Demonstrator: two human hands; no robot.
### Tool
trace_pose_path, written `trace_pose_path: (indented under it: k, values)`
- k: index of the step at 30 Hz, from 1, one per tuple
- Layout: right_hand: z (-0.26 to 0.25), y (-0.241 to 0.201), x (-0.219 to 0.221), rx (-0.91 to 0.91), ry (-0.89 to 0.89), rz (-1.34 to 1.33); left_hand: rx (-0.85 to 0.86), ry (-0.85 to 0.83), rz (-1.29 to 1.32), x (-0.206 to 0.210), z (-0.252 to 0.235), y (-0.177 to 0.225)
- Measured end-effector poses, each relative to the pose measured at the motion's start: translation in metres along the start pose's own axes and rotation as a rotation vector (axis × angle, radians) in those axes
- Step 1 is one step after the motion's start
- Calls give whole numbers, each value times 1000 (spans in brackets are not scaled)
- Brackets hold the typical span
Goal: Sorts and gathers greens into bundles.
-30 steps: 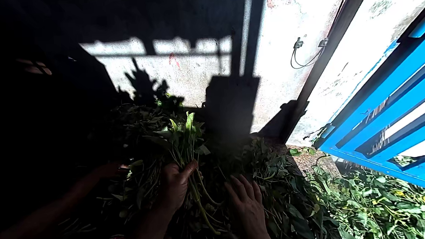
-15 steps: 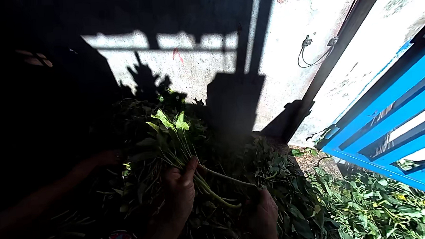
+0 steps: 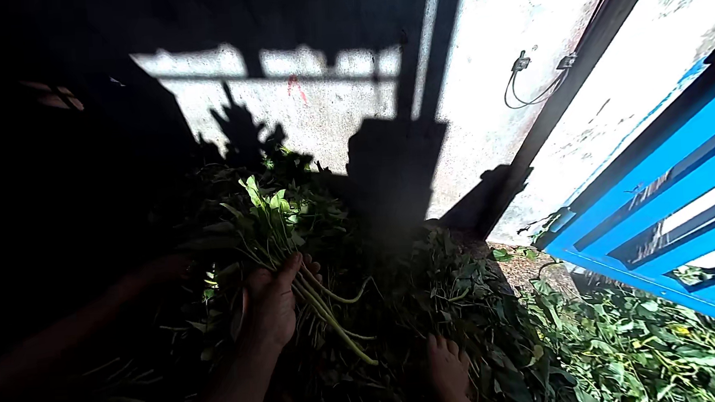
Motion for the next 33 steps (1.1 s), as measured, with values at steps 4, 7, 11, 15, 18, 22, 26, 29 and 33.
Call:
trace_pose_path:
  k: [4, 7, 11, 15, 18, 22, 26, 29, 33]
  values:
    - [11, 1, 29, -18, 32, 47, -133, -49, -49, -1, 2, -4]
    - [10, -6, 9, -19, 176, -294, -184, -44, -29, -1, 0, -4]
    - [6, -14, -19, -74, 365, -1114, -237, -43, -30, -1, -2, -9]
    - [15, -31, -42, -84, 379, -1471, -261, -59, -63, 0, -4, -15]
    - [23, -46, -58, -218, 363, -1543, -256, -109, -118, -1, -4, -22]
    - [35, -74, -75, -422, 319, -1535, -235, -192, -190, 0, -4, -33]
    - [48, -102, -84, -598, 287, -1466, -183, -261, -210, 0, -3, -36]
    - [52, -110, -83, -702, 281, -1357, -58, -235, -219, -2, -4, -36]
    - [50, -108, -83, -758, 306, -1172, 77, -315, -265, -7, -6, -33]
Point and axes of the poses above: each hand's wrist, its own z-axis away from the middle knuckle, its own x-axis out of the palm, y = z × x, the point moved 1 cm from there along -z, towards the middle knuckle, and after that the axes turned 13 degrees about -x, right-handed, at the moved point
